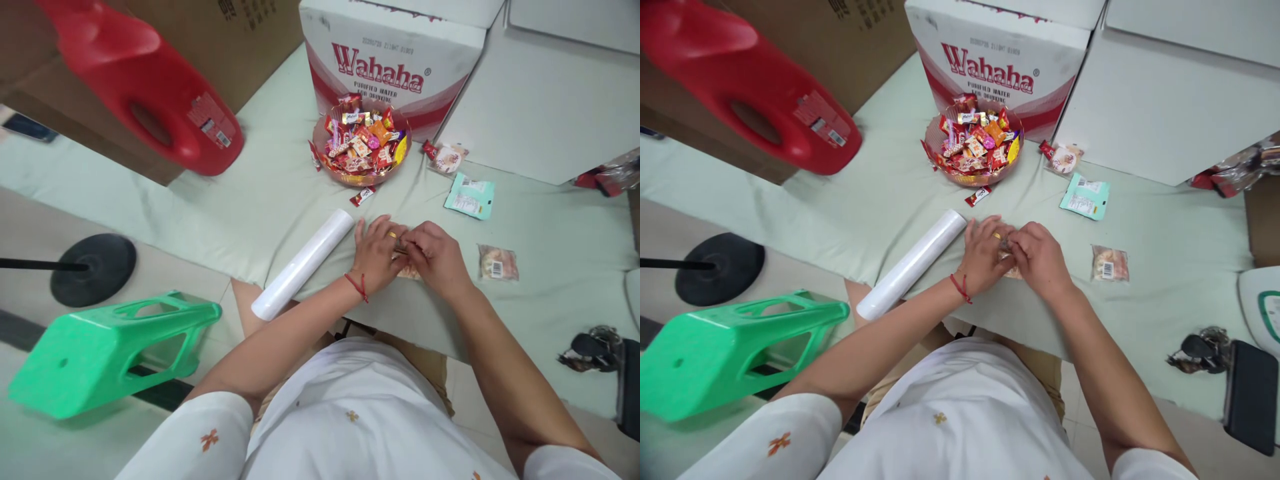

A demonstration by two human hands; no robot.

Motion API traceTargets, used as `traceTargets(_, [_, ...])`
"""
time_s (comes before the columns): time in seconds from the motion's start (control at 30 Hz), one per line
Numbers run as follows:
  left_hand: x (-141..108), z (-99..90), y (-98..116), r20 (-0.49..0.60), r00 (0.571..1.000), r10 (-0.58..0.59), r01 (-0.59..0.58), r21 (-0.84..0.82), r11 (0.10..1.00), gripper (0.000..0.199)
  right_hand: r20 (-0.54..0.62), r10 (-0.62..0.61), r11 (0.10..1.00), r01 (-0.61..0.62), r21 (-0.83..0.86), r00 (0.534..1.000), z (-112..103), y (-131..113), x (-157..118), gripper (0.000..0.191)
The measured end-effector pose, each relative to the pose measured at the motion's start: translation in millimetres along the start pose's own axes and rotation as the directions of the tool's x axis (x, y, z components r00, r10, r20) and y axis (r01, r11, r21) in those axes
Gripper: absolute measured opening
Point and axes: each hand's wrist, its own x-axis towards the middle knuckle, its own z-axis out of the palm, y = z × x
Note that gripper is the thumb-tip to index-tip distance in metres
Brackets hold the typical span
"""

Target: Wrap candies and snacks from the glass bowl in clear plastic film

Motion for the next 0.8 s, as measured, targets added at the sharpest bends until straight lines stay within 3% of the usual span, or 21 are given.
traceTargets(0.13, [1,0.3,-2,-0.023,0.995,-0.099,0.099,-0.006,0.995,0.016,-0.024,-0.083,0.991,0.08,-0.111,0.996,8,-4,-15,0.026])
traceTargets(0.23, [-1,1.4,-6,-0.015,0.999,-0.044,0.044,-0.003,0.999,0.012,-0.04,-0.116,0.982,0.109,-0.155,0.992,10,0,-27,0.024])
traceTargets(0.4, [-2,4.2,-13,0.042,0.994,0.098,-0.096,-0.061,0.994,0.03,-0.074,-0.123,0.983,0.112,-0.143,0.99,-8,13,-30,0.032])
traceTargets(0.53, [-1,5.3,-16,0.05,0.988,0.145,-0.141,-0.075,0.987,0.039,0.009,-0.162,0.973,0.161,-0.163,0.987,-22,29,-17,0.047])
traceTargets(0.67, [-3,6.4,-17,0.032,0.986,0.166,-0.163,-0.083,0.983,0.04,0.054,-0.18,0.958,0.187,-0.218,0.982,-25,37,-4,0.025])
traceTargets(0.8, [-3,10.0,-19,0.008,0.988,0.156,-0.155,-0.088,0.984,0.037,0.001,-0.211,0.942,0.203,-0.268,0.978,-27,30,-12,0.021])
